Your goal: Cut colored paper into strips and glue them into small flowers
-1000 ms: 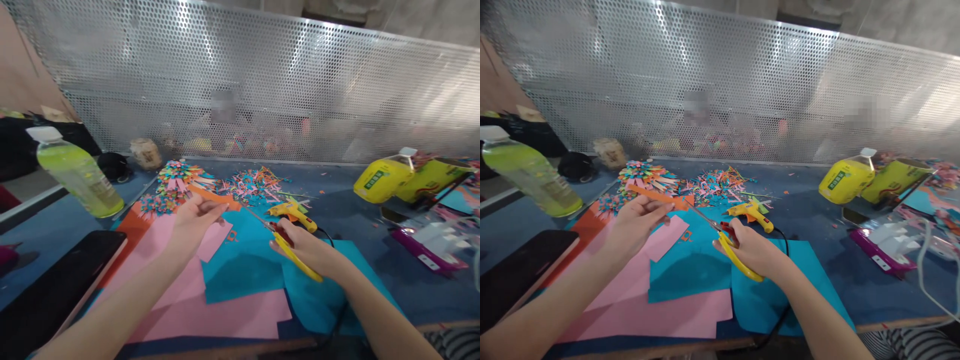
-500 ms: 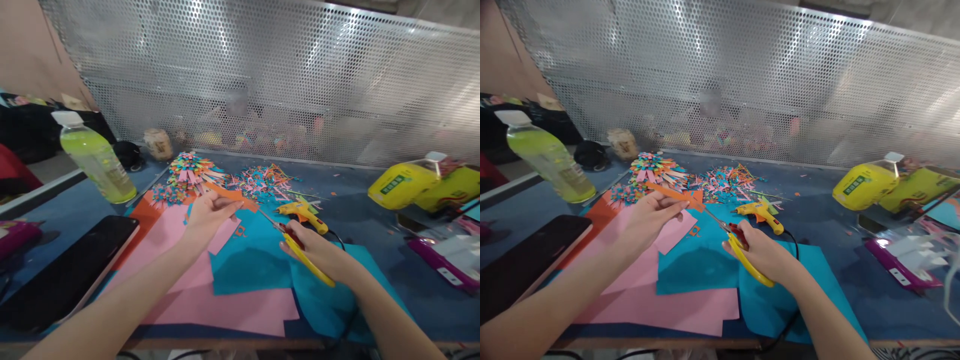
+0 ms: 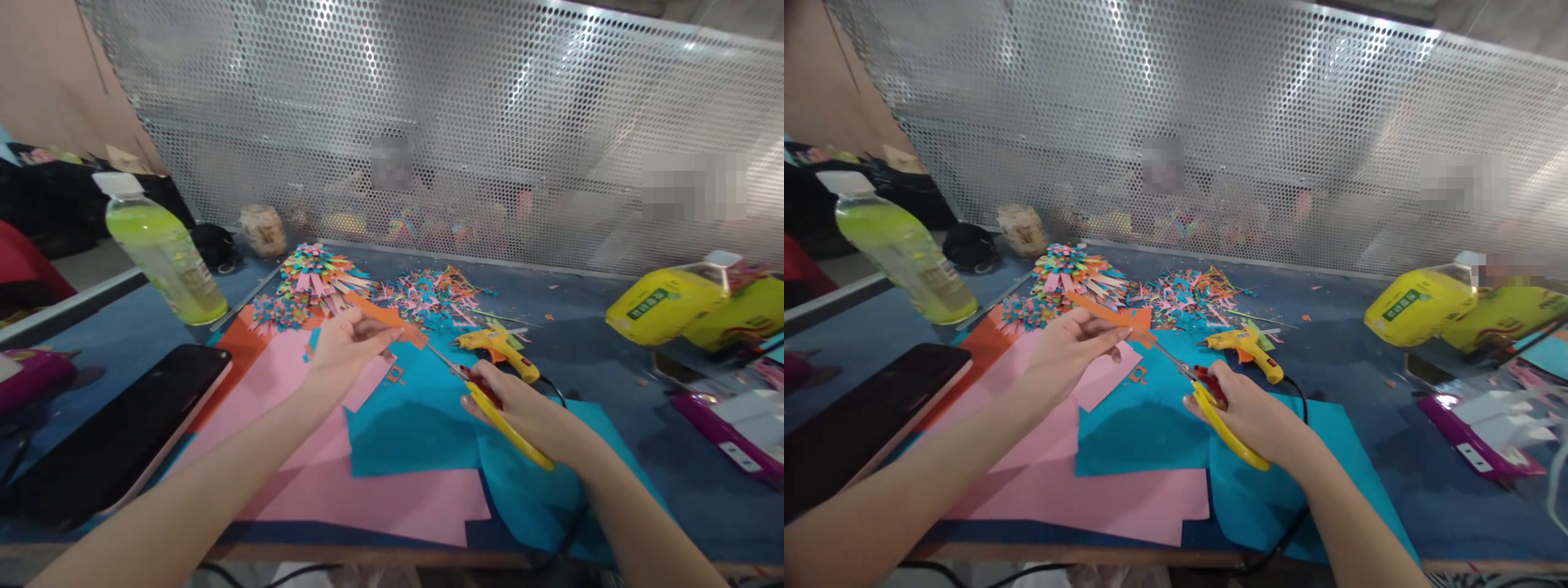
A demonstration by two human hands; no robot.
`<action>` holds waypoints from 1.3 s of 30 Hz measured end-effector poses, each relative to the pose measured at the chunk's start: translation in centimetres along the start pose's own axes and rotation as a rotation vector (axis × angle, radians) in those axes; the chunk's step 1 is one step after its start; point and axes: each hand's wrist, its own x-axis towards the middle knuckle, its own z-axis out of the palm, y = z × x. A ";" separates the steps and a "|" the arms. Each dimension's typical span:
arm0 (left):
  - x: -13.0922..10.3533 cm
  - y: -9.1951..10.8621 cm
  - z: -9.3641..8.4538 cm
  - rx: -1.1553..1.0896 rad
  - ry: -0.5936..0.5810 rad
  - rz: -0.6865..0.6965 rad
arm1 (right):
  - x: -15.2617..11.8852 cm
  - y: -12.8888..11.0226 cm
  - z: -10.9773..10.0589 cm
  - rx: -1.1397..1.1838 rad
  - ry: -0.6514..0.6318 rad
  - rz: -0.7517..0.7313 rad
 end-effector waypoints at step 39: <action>0.1 -0.4 -0.1 0.019 -0.003 -0.005 | 0.6 0.7 0.5 -0.069 -0.003 -0.044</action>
